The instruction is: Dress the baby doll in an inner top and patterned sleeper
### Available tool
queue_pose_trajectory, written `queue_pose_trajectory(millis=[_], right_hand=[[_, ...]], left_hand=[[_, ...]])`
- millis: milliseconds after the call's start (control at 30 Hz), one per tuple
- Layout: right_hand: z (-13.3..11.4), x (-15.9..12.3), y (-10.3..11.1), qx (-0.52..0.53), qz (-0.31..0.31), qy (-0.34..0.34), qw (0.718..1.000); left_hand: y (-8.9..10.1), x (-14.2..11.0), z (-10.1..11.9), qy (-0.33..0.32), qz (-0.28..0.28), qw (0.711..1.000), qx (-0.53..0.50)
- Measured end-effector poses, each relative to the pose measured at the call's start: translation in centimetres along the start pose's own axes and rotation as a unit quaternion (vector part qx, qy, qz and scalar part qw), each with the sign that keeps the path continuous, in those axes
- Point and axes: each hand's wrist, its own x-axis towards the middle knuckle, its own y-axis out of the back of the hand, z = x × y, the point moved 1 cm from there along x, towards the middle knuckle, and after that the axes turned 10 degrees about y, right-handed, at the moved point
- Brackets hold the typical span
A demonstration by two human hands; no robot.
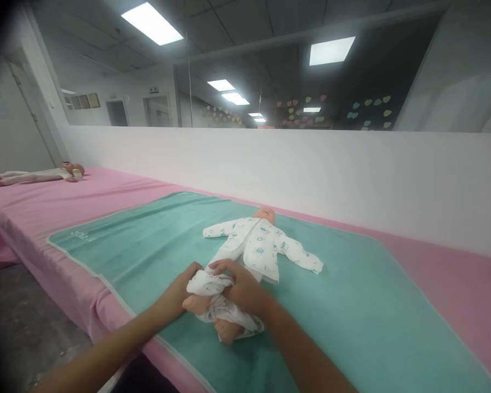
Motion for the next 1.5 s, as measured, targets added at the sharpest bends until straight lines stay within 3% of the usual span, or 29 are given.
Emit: queue_pose_trajectory(millis=[100,233,300,367,533,600,667,767,867,1000,1100,1333,1500], right_hand=[[0.4,0.1,-0.3,-0.078,0.039,0.008,0.996],[0.4,0.4,0.3,-0.128,0.095,-0.04,0.986],[0.1,0.6,0.7,-0.094,0.1,-0.055,0.989],[-0.2,0.6,1.2,-0.043,0.109,-0.059,0.991],[0.3,0.0,3.5,0.101,0.228,-0.083,0.965],[0.9,-0.5,4.8,0.066,0.293,-0.076,0.951],[1.5,-0.8,5.9,-0.037,0.343,-0.081,0.935],[2.3,-0.2,6.7,-0.194,0.375,-0.073,0.903],[3.6,2.3,7.7,-0.299,0.378,-0.079,0.873],[6.0,7.2,10.6,-0.408,0.341,-0.212,0.82],[7.9,10.1,12.6,-0.439,0.291,-0.298,0.796],[10.8,11.3,14.6,-0.437,0.354,-0.279,0.778],[11.6,11.0,15.2,-0.344,0.423,-0.178,0.819]], left_hand=[[1.4,-0.4,0.7,0.048,-0.09,0.994,-0.029],[4.2,-0.6,2.2,0.078,-0.207,0.965,-0.143],[4.8,0.4,2.5,0.069,-0.18,0.964,-0.184],[4.4,2.0,2.8,0.052,-0.113,0.976,-0.178],[0.6,7.0,4.7,-0.06,-0.007,0.996,-0.07],[-0.9,9.0,5.9,-0.117,0.017,0.993,-0.008],[-2.0,11.2,6.8,-0.158,0.034,0.986,0.034],[-2.8,14.6,7.7,-0.139,0.045,0.989,0.034],[-2.9,18.0,8.2,-0.089,0.034,0.995,0.021],[-3.4,21.8,8.5,-0.098,-0.013,0.995,0.03],[-4.4,24.4,8.0,-0.113,-0.015,0.993,0.041],[-6.0,27.8,6.4,-0.091,-0.011,0.996,0.005],[-5.8,27.4,7.2,-0.074,-0.005,0.995,-0.07]])
